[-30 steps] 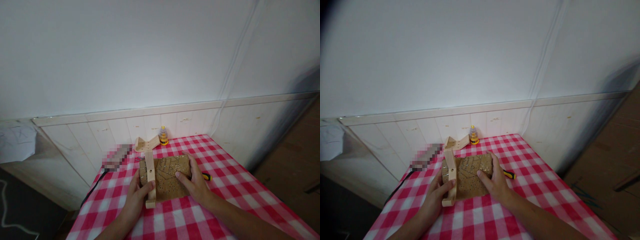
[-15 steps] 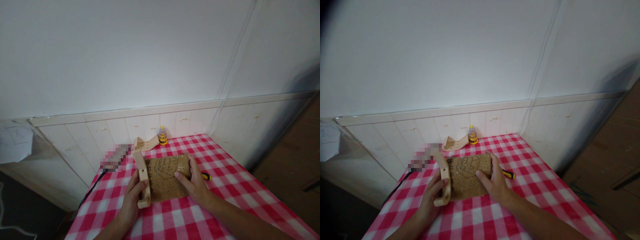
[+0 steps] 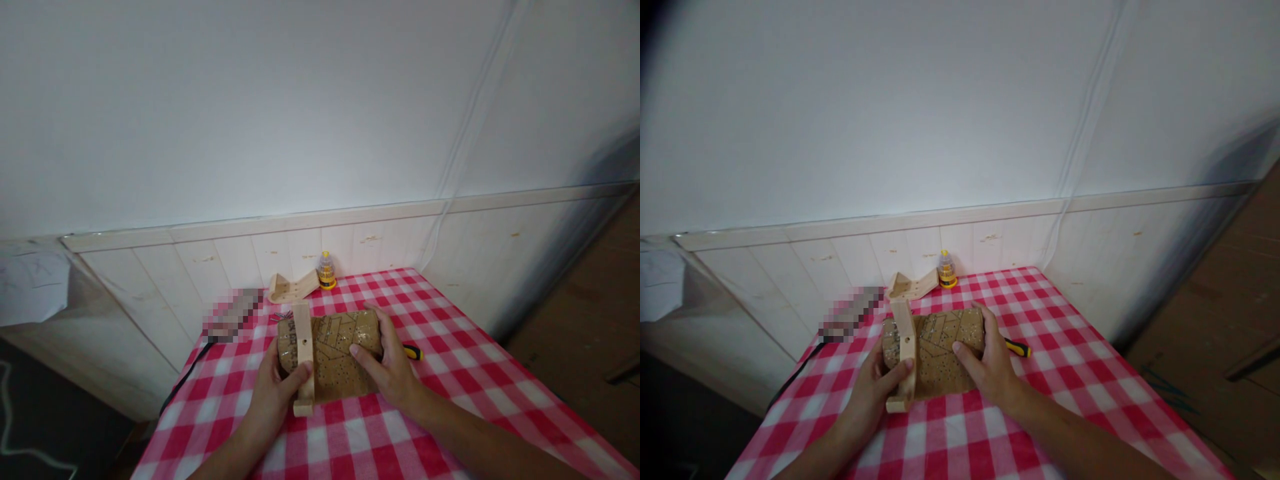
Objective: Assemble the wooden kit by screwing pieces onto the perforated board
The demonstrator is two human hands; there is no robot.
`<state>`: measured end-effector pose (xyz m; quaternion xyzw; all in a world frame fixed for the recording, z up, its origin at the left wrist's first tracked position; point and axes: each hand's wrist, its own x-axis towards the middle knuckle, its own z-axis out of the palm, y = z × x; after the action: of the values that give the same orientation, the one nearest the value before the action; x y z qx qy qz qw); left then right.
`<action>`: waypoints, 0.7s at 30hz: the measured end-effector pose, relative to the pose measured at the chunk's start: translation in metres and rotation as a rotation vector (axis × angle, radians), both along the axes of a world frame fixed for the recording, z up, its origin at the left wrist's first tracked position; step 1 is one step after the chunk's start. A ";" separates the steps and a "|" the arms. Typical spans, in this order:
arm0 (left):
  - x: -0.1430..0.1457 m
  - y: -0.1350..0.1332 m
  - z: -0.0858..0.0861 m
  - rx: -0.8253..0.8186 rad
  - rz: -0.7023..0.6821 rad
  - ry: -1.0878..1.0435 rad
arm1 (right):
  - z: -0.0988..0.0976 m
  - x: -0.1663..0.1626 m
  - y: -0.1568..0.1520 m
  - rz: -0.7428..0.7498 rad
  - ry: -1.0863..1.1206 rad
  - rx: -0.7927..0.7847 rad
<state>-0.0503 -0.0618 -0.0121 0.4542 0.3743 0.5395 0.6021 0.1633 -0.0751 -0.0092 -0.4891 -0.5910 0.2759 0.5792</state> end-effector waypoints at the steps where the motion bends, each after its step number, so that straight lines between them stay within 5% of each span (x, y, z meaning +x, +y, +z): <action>1: 0.001 0.000 0.000 -0.006 0.002 -0.005 | 0.000 0.000 0.000 0.000 0.002 0.000; 21: 0.002 -0.002 0.006 -0.094 -0.032 -0.132 | -0.004 0.001 0.002 -0.003 0.035 0.007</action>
<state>-0.0478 -0.0634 -0.0059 0.3947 0.3515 0.5404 0.6547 0.1640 -0.0731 -0.0136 -0.4831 -0.5807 0.2816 0.5917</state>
